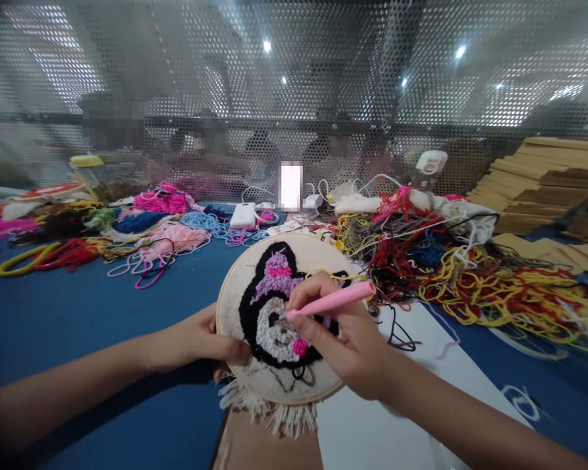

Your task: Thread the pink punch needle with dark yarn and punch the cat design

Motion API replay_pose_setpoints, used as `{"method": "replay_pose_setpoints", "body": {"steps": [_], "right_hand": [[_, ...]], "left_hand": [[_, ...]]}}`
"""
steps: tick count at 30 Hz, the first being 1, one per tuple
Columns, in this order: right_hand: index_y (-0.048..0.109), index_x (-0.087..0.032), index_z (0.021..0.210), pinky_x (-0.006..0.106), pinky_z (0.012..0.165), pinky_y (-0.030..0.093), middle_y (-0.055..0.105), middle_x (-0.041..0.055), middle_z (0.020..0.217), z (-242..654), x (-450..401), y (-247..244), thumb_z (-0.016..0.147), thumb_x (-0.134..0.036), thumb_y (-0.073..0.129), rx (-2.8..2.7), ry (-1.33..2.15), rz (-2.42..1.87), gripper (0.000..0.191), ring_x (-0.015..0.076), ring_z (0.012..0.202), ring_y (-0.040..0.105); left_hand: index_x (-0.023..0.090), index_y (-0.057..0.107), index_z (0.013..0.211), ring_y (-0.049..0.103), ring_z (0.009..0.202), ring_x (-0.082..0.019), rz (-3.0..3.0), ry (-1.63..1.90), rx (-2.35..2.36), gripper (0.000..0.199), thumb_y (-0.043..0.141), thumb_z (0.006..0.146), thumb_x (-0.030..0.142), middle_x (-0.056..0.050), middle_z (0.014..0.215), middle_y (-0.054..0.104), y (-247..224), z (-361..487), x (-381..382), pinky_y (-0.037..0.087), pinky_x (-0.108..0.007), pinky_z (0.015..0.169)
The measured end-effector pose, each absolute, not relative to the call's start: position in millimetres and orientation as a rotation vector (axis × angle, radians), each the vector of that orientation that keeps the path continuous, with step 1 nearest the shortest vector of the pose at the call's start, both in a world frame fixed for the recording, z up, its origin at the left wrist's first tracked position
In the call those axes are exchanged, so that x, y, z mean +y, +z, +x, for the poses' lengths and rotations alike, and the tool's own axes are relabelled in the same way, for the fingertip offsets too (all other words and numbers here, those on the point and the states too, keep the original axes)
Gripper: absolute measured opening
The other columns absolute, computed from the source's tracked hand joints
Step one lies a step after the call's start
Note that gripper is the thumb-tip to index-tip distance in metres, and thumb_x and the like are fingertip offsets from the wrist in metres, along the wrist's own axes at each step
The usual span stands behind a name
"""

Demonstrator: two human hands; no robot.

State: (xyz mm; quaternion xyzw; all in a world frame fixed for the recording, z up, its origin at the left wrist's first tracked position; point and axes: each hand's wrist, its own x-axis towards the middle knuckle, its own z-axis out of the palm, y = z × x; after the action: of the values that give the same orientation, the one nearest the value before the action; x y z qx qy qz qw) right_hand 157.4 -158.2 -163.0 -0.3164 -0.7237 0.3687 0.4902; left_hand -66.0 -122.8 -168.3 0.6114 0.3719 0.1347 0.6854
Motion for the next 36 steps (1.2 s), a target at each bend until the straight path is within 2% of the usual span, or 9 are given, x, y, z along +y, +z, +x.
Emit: {"method": "replay_pose_setpoints", "body": {"steps": [16,36], "right_hand": [[0.051,-0.024,0.091,0.036,0.079,0.043,0.052,0.0029,0.09,159.9,-156.7,-163.7,0.087,-0.018,0.05,-1.71,0.942,-0.688,0.007,0.0168,0.087,0.053],[0.05,-0.024,0.091,0.033,0.077,0.044,0.051,0.002,0.09,159.9,-155.5,-163.9,0.087,-0.016,0.05,-1.73,0.896,-0.681,0.01,0.0157,0.088,0.052]], "left_hand": [[0.011,0.06,0.074,0.048,0.041,-0.006,1.374,0.309,0.823,0.019,0.068,0.065,0.027,0.0,0.055,0.055,-169.6,-65.7,-121.9,0.043,-0.017,0.042],[0.011,0.061,0.073,0.048,0.041,-0.007,1.365,0.317,0.817,0.019,0.068,0.065,0.027,0.0,0.054,0.054,-168.8,-65.6,-121.4,0.043,-0.017,0.041]]}}
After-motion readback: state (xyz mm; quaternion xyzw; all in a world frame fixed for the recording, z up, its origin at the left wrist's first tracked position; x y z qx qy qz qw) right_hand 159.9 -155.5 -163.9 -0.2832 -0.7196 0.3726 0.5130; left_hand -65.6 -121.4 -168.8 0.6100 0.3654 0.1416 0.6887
